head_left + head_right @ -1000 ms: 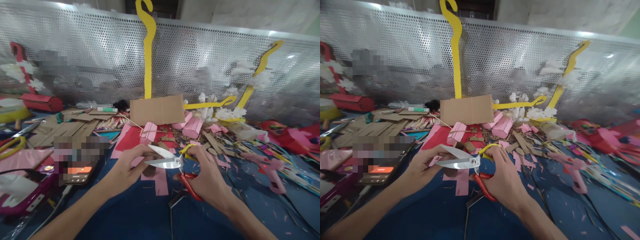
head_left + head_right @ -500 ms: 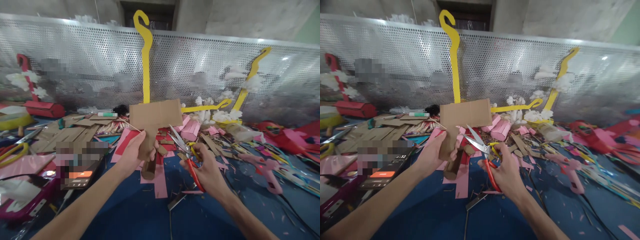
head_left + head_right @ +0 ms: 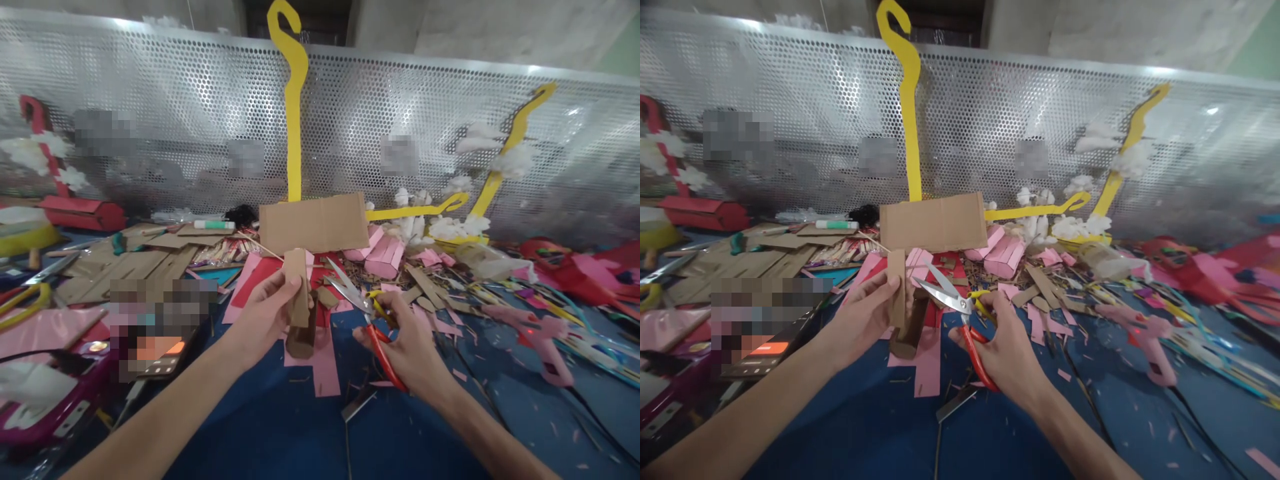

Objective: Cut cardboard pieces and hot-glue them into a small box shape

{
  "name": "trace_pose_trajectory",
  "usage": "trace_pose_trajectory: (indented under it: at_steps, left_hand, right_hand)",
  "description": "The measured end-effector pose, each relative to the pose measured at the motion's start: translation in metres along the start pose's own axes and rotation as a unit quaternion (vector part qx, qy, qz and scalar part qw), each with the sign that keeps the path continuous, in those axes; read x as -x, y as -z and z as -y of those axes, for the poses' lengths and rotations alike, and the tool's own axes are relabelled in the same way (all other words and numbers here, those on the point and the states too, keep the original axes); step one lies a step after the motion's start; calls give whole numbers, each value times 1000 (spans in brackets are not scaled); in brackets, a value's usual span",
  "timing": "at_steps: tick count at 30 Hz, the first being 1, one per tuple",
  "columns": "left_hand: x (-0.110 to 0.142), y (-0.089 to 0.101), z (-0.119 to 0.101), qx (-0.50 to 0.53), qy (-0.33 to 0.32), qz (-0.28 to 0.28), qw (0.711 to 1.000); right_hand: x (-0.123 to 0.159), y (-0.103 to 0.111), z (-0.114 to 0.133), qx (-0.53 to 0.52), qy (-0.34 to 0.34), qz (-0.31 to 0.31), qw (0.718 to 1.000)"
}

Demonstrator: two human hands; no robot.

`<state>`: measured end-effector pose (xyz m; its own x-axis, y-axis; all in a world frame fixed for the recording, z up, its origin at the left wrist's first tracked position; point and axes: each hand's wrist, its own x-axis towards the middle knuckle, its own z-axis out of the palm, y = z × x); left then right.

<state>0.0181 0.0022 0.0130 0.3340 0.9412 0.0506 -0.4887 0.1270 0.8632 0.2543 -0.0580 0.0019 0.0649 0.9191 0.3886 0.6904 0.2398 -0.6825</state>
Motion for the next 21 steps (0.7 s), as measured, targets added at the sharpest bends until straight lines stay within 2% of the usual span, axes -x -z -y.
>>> trace_pose_trajectory:
  at_steps: [4,9,12,15,18,21]
  left_hand:
    - [4,-4,-2,-59,-24,19,998]
    - [7,-9,-2,-27,-8,-10,1000]
    - [6,-8,-3,-40,-12,-10,999]
    - [4,-6,-4,-58,-44,1,997]
    - [2,-4,-7,-94,-55,-4,994]
    - [0,-1,-8,-113,-72,-13,991]
  right_hand:
    - [-1,-6,-6,25,-2,-10,1000]
    - [-6,-10,-14,25,-1,-43,999]
    - [-14,-11,-12,-78,-45,-29,995]
    - [-28,-17,-5,-233,-84,-31,968]
    - [-40,-32,7,-287,-95,-20,953]
    - [-41,-50,20,-395,-136,17,908]
